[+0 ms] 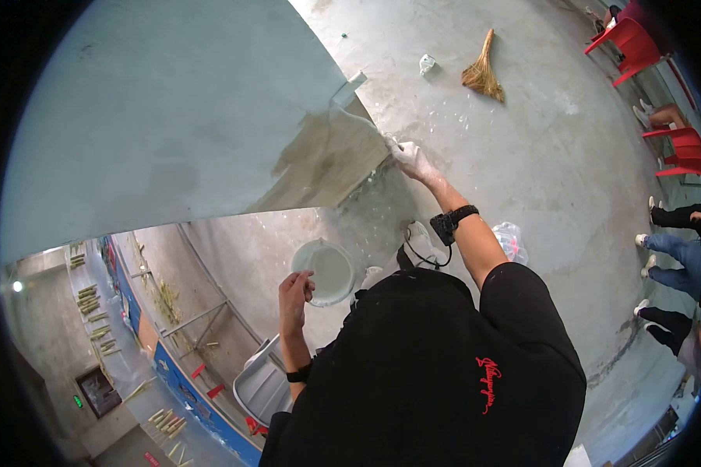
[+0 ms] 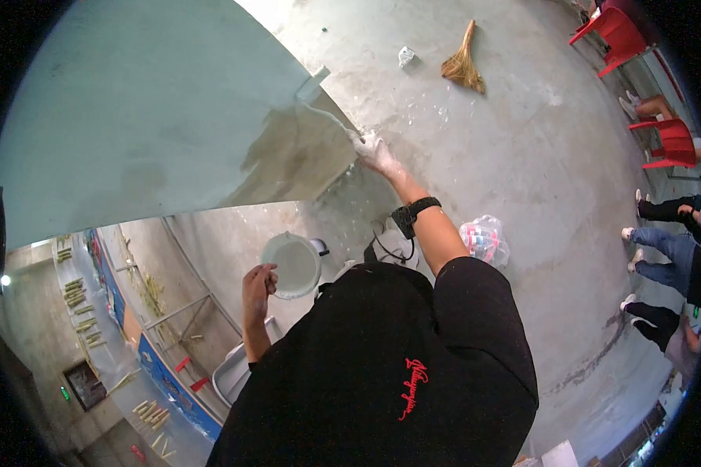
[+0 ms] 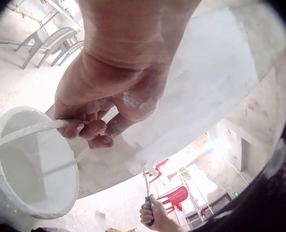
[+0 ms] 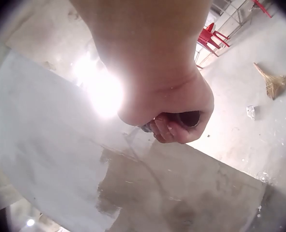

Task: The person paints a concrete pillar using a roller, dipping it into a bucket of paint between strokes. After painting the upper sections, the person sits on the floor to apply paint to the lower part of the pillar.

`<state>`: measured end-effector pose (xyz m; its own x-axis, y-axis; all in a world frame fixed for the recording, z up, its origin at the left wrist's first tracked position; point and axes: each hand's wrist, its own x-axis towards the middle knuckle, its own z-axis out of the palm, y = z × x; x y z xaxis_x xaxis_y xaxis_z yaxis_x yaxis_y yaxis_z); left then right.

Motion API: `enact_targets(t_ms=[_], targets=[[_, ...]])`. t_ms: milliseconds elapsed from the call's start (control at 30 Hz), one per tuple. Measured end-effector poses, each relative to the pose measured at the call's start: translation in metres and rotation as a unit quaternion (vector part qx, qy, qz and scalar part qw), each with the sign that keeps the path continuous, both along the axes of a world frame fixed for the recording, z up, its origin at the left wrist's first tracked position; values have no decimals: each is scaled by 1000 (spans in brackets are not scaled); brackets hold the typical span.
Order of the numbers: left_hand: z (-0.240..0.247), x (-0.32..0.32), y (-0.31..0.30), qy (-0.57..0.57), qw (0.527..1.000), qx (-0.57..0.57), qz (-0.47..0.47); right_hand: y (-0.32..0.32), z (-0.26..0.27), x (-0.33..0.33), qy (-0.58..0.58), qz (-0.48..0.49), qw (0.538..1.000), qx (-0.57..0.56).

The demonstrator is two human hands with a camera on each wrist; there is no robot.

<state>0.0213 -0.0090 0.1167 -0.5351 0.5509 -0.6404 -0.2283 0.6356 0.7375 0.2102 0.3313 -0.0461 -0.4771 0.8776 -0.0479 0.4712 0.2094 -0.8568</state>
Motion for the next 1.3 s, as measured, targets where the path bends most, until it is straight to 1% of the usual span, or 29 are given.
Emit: enact_targets(t_ms=[33, 67, 133, 167, 200, 233, 267, 333, 367, 400, 433, 567, 600, 633, 667, 700, 733, 767, 800, 833, 867, 933, 967, 1000, 1100, 1133, 1200, 1233, 1300], targets=[[0, 0, 1, -5, 1000, 3, 7, 0, -6, 1, 11, 27, 997, 75], [1, 0, 2, -6, 1000, 2, 7, -1, -12, 1, 10, 27, 997, 75], [5, 3, 5, 4, 1000, 2, 0, -2, -19, 1, 9, 47, 964, 261], [6, 3, 5, 3, 1000, 2, 1, 0, -22, 2, 9, 48, 964, 260], [5, 3, 5, 1, 1000, 6, 2, 1, -15, 3, -66, 97, 977, 176], [5, 3, 5, -1, 1000, 10, 3, 3, -7, 4, -141, 145, 975, 90], [5, 4, 5, -1, 1000, 9, 5, 3, 1, 5, -141, 147, 975, 89], [4, 4, 5, 0, 1000, 4, 9, 4, 11, 4, -144, 145, 978, -40], [4, 4, 5, 0, 1000, 3, 10, 3, -1, 4, -144, 146, 978, -41], [4, 4, 5, -2, 1000, 5, 12, 2, -25, 3, -94, 126, 982, 104], [4, 4, 5, -3, 1000, 8, 13, 1, -32, 3, -42, 102, 963, 246], [1, 3, 5, -4, 1000, 17, 21, 3, -52, 1, -31, 100, 962, 252], [2, 4, 7, -4, 1000, 18, 24, 7, -73, -4, -37, 96, 981, 167], [2, 4, 8, -3, 999, 19, 27, 9, -79, -5, -42, 92, 992, 80], [3, 4, 9, -4, 999, 19, 27, 9, -85, -5, -43, 92, 992, 80], [4, 5, 11, 0, 999, 23, 31, 9, -85, -5, -33, 76, 988, 128], [5, 5, 12, 4, 999, 28, 36, 8, -73, -5, -24, 61, 982, 175], [5, 5, 13, 3, 999, 28, 36, 8, -61, -2, -24, 61, 982, 176], [5, 4, 15, 0, 999, 29, 40, 7, -16, 5, -13, 34, 999, 15], [6, 4, 17, -2, 999, 30, 44, 6, 11, 9, -1, 6, 989, -145], [6, 6, 18, -2, 999, 31, 43, 10, 4, 10, 0, 5, 989, -145], [8, 7, 25, -9, 999, 32, 43, 22, -1, 13, -125, -26, 975, -184], [9, 5, 29, -7, 999, 33, 38, 28, -3, 19, -173, 18, 961, -213], [8, 4, 32, 1, 999, 30, 39, 30, 5, 25, -170, 14, 962, -214], [14, 5, 43, 2, 998, 32, 49, 21, 36, 45, -166, 22, 983, -77], [18, 5, 49, -1, 998, 41, 57, 18, 54, 52, -169, 22, 982, -82], [22, 4, 59, -16, 996, 55, 63, 8, 97, 70, -126, 38, 991, 11], [26, 5, 64, -26, 995, 71, 72, 2, 120, 79, -129, 36, 991, 8], [36, 10, 79, -32, 990, 97, 100, -11, 160, 93, -175, 70, 982, 25]])
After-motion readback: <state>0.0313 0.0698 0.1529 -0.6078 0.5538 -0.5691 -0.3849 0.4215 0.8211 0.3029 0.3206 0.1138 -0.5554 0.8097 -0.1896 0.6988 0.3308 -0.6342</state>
